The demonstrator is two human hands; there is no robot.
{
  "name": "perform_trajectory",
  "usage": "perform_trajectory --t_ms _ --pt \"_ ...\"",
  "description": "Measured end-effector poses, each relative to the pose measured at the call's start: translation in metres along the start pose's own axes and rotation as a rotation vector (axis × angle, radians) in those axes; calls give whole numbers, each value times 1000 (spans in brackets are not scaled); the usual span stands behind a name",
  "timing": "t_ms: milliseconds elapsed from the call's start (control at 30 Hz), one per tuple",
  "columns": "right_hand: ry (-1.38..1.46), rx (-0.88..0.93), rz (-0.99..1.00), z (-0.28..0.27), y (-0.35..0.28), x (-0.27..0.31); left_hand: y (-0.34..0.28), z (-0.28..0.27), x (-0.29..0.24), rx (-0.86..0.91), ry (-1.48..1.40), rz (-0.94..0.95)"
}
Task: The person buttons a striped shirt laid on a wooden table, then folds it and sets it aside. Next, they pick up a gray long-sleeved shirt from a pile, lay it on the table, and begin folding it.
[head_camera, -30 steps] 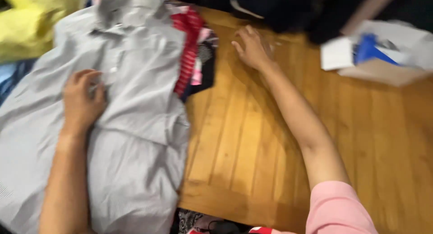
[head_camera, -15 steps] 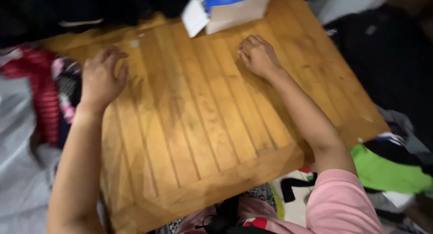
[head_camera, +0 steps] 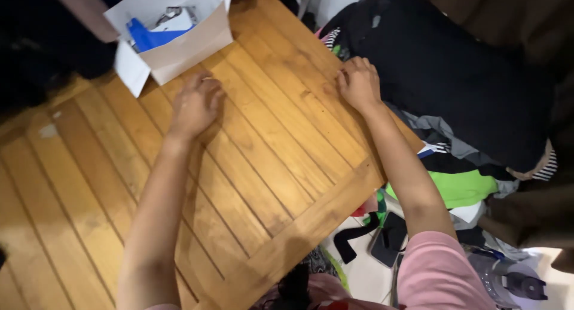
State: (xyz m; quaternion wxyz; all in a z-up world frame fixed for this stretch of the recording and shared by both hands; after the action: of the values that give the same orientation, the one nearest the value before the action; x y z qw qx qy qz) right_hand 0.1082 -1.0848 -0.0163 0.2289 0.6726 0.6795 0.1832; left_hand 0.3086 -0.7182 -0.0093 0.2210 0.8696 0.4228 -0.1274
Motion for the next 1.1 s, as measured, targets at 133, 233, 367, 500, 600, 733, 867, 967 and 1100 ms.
perform_trajectory --t_ms 133,233,367,500,600,733,867,967,1100 --pt "-60 7 109 -5 -26 -39 29 33 -52 22 -37 89" --pt "-119 52 185 -6 -47 -68 49 66 -84 54 -57 157" --pt "-119 221 320 10 -78 -112 70 99 -130 90 -115 239" --pt "-111 429 414 29 -91 -136 87 118 -164 139 -148 271" --pt "-143 457 475 18 -84 -135 108 151 -176 135 -188 308" --pt "-218 526 445 34 -99 -161 126 172 -200 139 -192 304" --pt "-299 356 357 55 -106 -181 130 190 -213 128 -185 338" --pt "-315 297 342 51 -103 -176 132 194 -214 117 -174 352" --pt "-245 242 408 40 -99 -173 130 191 -215 120 -191 366"
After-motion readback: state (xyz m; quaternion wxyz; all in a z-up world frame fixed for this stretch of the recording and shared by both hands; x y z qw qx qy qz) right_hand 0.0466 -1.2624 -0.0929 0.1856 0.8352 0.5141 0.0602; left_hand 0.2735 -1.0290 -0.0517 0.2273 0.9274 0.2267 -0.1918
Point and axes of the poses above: each hand's wrist, its own y-axis towards the middle knuckle, its own z-axis out of the palm, x = y × z, the point moved 6 cm from there along y, towards the middle knuckle, and after that the axes turned 14 degrees about -z, right-handed, at the moved point
